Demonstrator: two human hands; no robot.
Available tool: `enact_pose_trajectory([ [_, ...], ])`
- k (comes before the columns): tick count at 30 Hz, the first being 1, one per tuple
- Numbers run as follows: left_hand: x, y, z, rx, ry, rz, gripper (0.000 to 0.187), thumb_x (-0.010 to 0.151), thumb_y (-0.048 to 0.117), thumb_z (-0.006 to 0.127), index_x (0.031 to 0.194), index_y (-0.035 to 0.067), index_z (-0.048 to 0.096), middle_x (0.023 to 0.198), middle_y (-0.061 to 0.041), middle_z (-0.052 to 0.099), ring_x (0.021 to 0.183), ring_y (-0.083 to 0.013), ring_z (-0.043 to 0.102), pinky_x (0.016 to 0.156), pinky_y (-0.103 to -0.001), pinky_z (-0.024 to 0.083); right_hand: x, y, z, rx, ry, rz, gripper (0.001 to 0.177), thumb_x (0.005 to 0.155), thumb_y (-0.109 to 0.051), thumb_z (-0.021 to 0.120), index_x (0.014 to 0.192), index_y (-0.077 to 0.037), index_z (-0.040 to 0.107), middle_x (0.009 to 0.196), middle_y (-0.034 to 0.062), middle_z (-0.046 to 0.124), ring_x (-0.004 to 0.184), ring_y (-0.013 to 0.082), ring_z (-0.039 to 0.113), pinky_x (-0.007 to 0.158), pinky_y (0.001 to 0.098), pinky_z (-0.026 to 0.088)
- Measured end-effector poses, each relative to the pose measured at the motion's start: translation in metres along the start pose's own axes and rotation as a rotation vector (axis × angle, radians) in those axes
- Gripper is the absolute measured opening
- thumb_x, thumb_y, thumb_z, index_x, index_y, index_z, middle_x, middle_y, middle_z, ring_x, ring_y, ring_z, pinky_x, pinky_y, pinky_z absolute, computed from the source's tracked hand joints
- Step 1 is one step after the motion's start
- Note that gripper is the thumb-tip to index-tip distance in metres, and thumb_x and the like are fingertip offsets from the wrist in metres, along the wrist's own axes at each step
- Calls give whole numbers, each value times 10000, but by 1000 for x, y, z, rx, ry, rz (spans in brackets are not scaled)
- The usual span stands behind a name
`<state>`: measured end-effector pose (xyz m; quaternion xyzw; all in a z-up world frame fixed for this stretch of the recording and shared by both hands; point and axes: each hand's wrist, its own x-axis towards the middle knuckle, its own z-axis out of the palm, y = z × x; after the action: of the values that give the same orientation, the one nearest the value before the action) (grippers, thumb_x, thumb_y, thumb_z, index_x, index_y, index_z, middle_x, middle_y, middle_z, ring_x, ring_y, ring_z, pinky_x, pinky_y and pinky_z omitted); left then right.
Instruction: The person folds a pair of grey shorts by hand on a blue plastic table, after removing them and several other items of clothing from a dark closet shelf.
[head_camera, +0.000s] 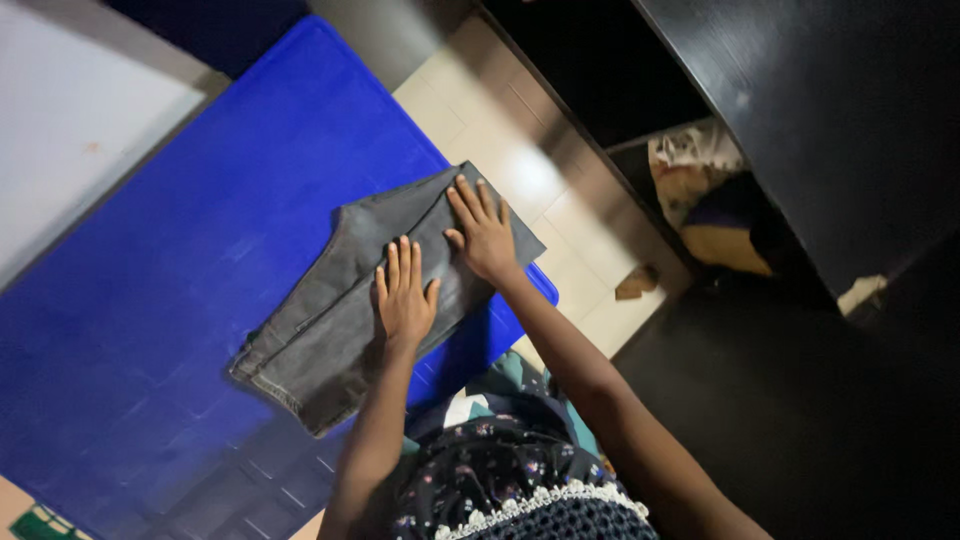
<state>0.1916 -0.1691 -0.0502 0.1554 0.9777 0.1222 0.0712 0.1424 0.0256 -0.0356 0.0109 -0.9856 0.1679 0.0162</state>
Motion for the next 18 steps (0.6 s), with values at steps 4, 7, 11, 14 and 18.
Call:
enact_pose_trajectory([
  [4,-4,-10,0,-26,25,-6,797,973,475,563,1604,52,323,1700,-119,234,1562,-295,222,1225,-483,240,12,2,10,-129,-25,23,770,900,-613,555,1529,-195,405,1614,103,434,1445,379,407,1023,590,403],
  [7,-22,-26,4,-35,38,-61,802,978,486,552,1609,54,311,1704,-114,234,1564,-287,220,1227,-482,235,24,16,23,351,-76,428,853,980,-636,522,1605,-91,322,1449,221,545,1312,420,551,1084,519,448],
  [11,-58,-64,-2,81,35,-203,803,1000,502,530,1626,56,296,1715,-133,217,1586,-307,191,1232,-504,208,39,35,31,231,-360,512,784,991,-623,436,1599,-132,374,1277,218,690,1212,415,644,1034,503,486],
  [14,-90,-91,-6,56,87,-422,816,1008,488,513,1619,-1,285,1717,-173,198,1592,-328,162,1248,-530,187,31,28,50,137,-291,491,788,1029,-606,430,1635,-113,331,1471,236,553,1350,413,548,1165,490,427],
  [18,-132,-118,-9,80,121,-598,811,1040,498,496,1629,-19,284,1729,-171,187,1599,-320,147,1248,-545,185,10,2,66,-121,91,224,803,1044,-520,515,1632,-33,264,1705,197,221,1579,377,179,1237,592,175],
])
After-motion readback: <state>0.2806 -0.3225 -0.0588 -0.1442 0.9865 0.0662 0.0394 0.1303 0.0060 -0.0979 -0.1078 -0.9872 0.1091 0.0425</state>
